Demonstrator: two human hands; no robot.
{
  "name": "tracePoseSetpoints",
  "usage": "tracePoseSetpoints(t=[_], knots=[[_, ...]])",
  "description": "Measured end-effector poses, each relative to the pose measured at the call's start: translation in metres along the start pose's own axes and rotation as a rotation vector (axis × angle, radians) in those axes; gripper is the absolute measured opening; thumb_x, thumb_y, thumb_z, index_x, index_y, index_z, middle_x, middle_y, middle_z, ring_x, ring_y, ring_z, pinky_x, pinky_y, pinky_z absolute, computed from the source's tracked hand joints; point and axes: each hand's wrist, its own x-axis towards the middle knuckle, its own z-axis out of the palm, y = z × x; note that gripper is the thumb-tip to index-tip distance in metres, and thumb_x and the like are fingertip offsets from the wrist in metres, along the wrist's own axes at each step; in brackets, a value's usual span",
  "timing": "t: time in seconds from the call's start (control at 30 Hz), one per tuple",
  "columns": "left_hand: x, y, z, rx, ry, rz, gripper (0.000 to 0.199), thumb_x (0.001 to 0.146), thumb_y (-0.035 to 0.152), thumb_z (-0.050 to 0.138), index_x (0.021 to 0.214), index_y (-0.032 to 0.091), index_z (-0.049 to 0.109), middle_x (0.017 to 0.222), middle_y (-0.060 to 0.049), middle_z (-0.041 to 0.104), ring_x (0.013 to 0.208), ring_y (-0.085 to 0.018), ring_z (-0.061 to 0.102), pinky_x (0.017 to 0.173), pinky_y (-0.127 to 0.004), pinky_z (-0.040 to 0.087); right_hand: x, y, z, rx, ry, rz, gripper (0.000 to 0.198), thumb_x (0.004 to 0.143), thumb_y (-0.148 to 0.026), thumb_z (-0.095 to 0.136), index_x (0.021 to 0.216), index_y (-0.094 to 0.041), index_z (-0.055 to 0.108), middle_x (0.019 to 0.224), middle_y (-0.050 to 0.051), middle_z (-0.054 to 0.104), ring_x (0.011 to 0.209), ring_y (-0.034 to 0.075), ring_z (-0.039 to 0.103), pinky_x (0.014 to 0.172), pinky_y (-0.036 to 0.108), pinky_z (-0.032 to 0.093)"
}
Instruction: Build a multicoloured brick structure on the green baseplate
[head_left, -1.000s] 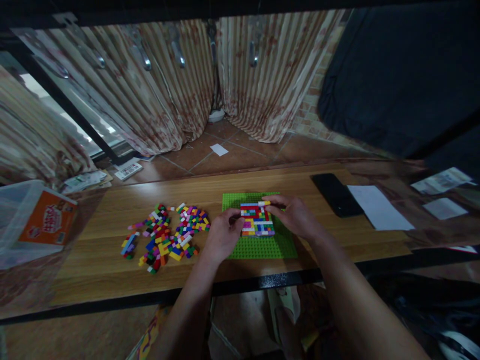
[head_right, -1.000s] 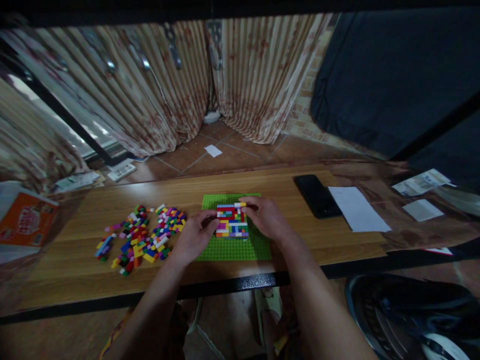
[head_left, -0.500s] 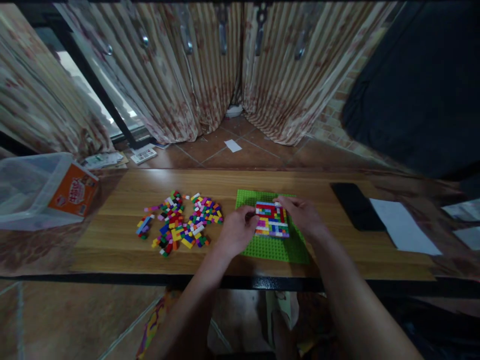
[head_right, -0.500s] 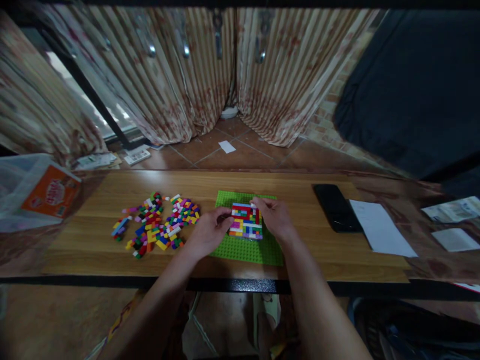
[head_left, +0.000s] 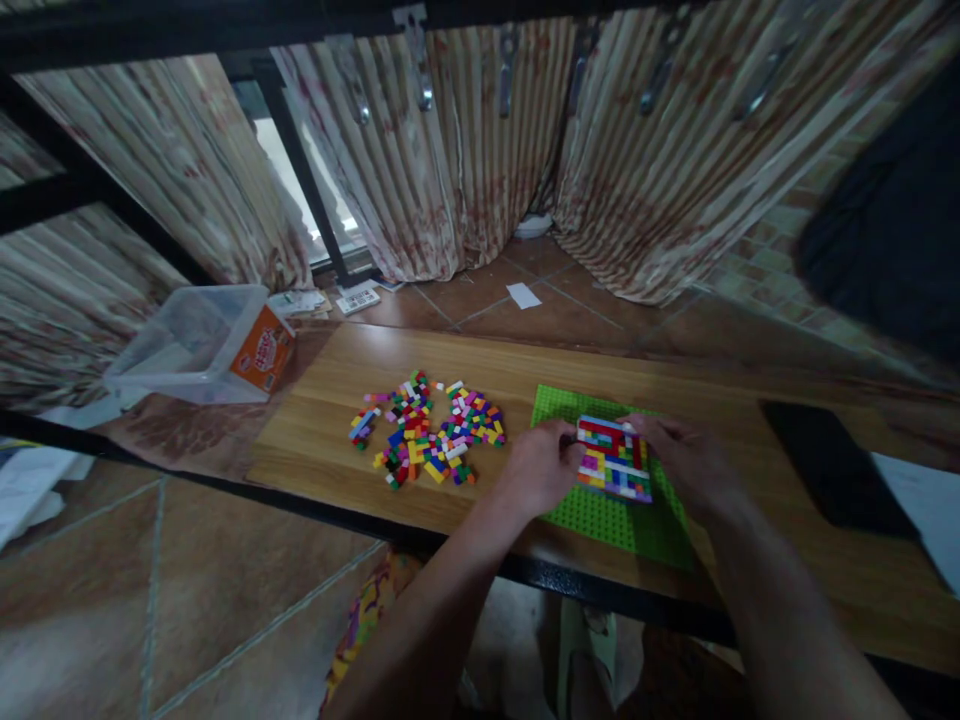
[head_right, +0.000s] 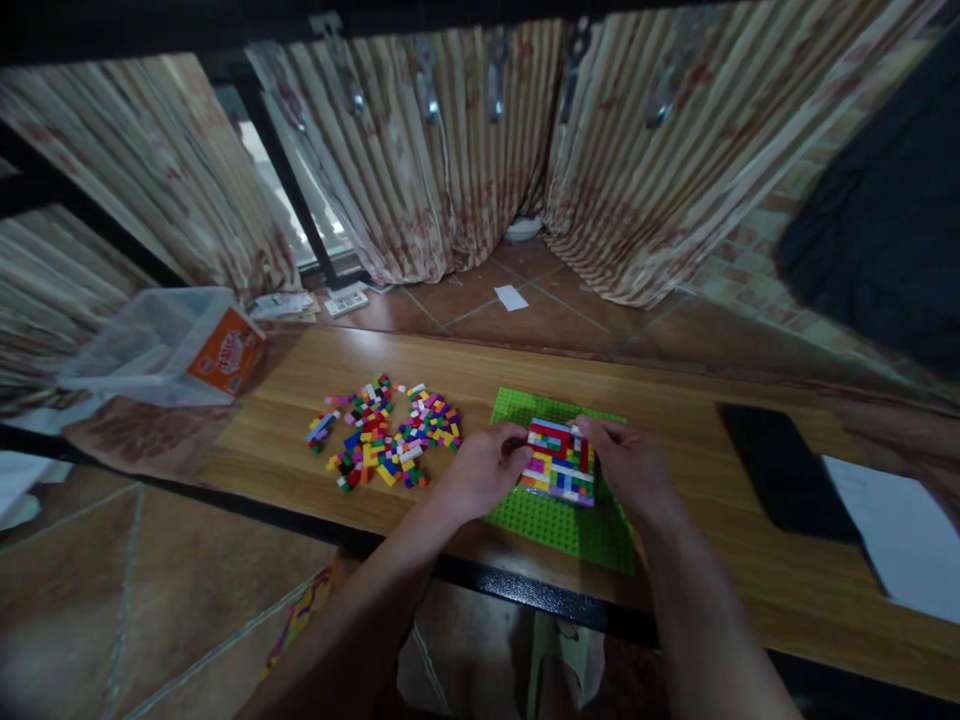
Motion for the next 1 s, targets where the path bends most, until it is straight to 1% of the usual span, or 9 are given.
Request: tracePoseSetpoints(t=[0.13,0.27,0.33,0.43,0.6,0.73,0.83,0.9,1.0], knots=[[-0.001,-0.001,-0.001,0.015,-0.007,0.015,0.023,0.087,0.022,0.048,0.099,0.016,0.067,0.083,-0.004,0.070,0.069,-0.015,0.062,0.064,-0.025,0.048,-0.006,-0.006,-0.001,-0.027,-0.008,0.051,0.032,0.081,-0.046,0.058,0.085,-0.020,0.077,0.081,0.007,0.076,0.082,0.025,0.070,0.072,0.031,0.052],[-0.001,-0.001,-0.003,0.033,0.005,0.022,0.022,0.086,0.022,0.050,0.098,0.016,0.067,0.087,-0.005,0.071,0.073,-0.015,0.063,0.066,-0.025,0.049,-0.008,-0.008,0.001,-0.114,0.040,0.010,0.033,0.084,-0.045,0.054,0.081,-0.020,0.076,0.083,0.009,0.076,0.089,0.026,0.070,0.075,0.032,0.051],[-0.001,-0.001,-0.003,0.043,0.010,0.024,0.021,0.085,0.022,0.050,0.098,0.016,0.067,0.087,-0.005,0.071,0.073,-0.016,0.063,0.067,-0.025,0.049,-0.007,-0.007,0.002,-0.125,0.033,0.003,0.032,0.083,-0.045,0.056,0.078,-0.020,0.076,0.080,0.008,0.076,0.087,0.027,0.070,0.073,0.033,0.051],[-0.001,-0.002,-0.005,0.062,0.026,0.018,0.022,0.086,0.024,0.051,0.098,0.016,0.067,0.086,-0.006,0.071,0.072,-0.016,0.063,0.067,-0.026,0.050,-0.006,-0.005,0.004,-0.116,0.041,0.019,0.032,0.081,-0.047,0.056,0.080,-0.021,0.076,0.079,0.007,0.076,0.084,0.028,0.070,0.071,0.033,0.052],[0.000,-0.005,-0.011,0.086,0.060,-0.010,0.025,0.087,0.027,0.051,0.103,0.016,0.067,0.085,-0.006,0.071,0.072,-0.017,0.065,0.068,-0.027,0.051,-0.005,-0.003,0.003,-0.197,0.039,-0.036,0.035,0.083,-0.048,0.053,0.081,-0.023,0.076,0.083,0.008,0.076,0.086,0.028,0.070,0.076,0.034,0.051],[0.003,-0.010,-0.021,0.136,0.123,-0.021,0.022,0.087,0.024,0.051,0.100,0.016,0.068,0.091,-0.008,0.073,0.080,-0.019,0.067,0.074,-0.028,0.051,-0.003,-0.002,0.001,-0.234,0.017,-0.053,0.038,0.084,-0.049,0.049,0.081,-0.022,0.076,0.085,0.009,0.076,0.088,0.029,0.070,0.078,0.035,0.051],[0.005,-0.013,-0.034,0.181,0.174,-0.039,0.020,0.086,0.019,0.050,0.096,0.016,0.068,0.090,-0.008,0.073,0.081,-0.019,0.067,0.075,-0.028,0.051,-0.004,-0.005,0.001,-0.286,0.028,-0.045,0.040,0.085,-0.048,0.047,0.082,-0.021,0.077,0.084,0.009,0.076,0.086,0.029,0.070,0.076,0.035,0.051],[0.005,-0.016,-0.044,0.238,0.222,-0.076,0.021,0.086,0.017,0.050,0.095,0.017,0.068,0.089,-0.008,0.073,0.082,-0.019,0.067,0.075,-0.028,0.051,-0.005,-0.007,0.001,-0.315,0.032,-0.048,0.041,0.086,-0.048,0.045,0.084,-0.022,0.077,0.085,0.009,0.076,0.089,0.029,0.069,0.074,0.035,0.050],[0.006,-0.026,-0.062,0.401,0.330,-0.163,0.027,0.084,0.012,0.047,0.097,0.017,0.070,0.092,-0.010,0.073,0.086,-0.022,0.067,0.078,-0.030,0.050,-0.005,-0.007,0.000,-0.330,0.022,-0.055,0.043,0.088,-0.048,0.043,0.087,-0.021,0.076,0.090,0.010,0.076,0.093,0.029,0.068,0.075,0.035,0.049]])
